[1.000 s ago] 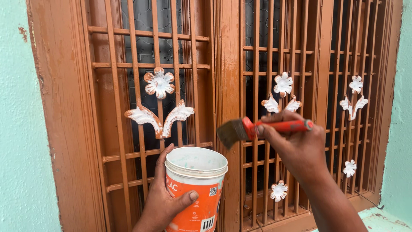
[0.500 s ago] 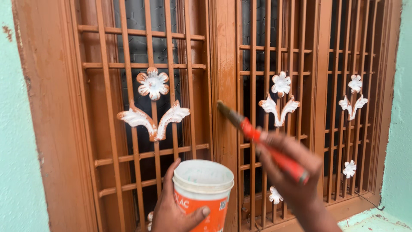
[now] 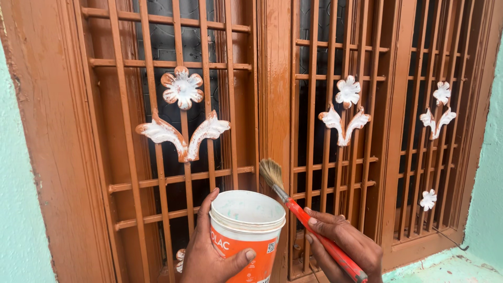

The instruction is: The person paints a brown metal window grille with a reddish-brown paint using a brush. They hold a paint container in one hand and apply paint to the vertical bars and decorative floral elements of the grille. The person works methodically from the top to the bottom of the window frame.

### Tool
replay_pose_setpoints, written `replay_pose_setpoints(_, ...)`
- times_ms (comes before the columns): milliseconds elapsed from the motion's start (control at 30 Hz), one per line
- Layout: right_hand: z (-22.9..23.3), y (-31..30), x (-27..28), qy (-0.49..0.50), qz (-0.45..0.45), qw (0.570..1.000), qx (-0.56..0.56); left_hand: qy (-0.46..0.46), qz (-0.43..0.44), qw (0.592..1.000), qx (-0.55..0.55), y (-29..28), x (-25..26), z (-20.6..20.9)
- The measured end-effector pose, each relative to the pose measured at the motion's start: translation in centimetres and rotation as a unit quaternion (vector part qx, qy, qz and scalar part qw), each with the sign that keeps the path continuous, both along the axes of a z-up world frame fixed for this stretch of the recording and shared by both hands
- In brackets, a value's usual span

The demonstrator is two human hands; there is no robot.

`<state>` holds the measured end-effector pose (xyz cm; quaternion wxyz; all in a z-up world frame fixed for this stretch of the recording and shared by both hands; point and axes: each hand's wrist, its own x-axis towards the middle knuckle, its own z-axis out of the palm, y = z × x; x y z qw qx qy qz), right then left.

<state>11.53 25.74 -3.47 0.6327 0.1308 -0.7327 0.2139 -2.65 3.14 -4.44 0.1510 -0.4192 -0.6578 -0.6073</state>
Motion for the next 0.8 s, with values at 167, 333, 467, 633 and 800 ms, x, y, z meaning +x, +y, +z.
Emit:
replay_pose_setpoints(167,-0.5,1.8,1.1,-0.082,0.002,0.995,-0.050,0.017,0.011,1.000,0.002,-0.1,0.4,-0.4)
replay_pose_setpoints(333,2.0,5.0,5.0,-0.144,-0.015,0.979,-0.145,0.010,0.007,1.000,-0.021,-0.1,-0.3,-0.7)
replay_pose_setpoints(467,4.3,5.4,4.3,-0.191,-0.031,0.972,-0.130,-0.003,-0.025,1.000,-0.008,0.1,-0.3,-1.0)
replay_pose_setpoints(633,8.9,6.5,2.8,-0.039,0.056,0.996,-0.059,-0.002,-0.022,1.000,0.009,0.7,-0.2,-1.6)
replay_pose_setpoints(800,12.0,6.9,2.0,0.031,0.120,0.990,-0.071,-0.003,-0.043,0.998,0.034,1.5,-0.5,-2.5)
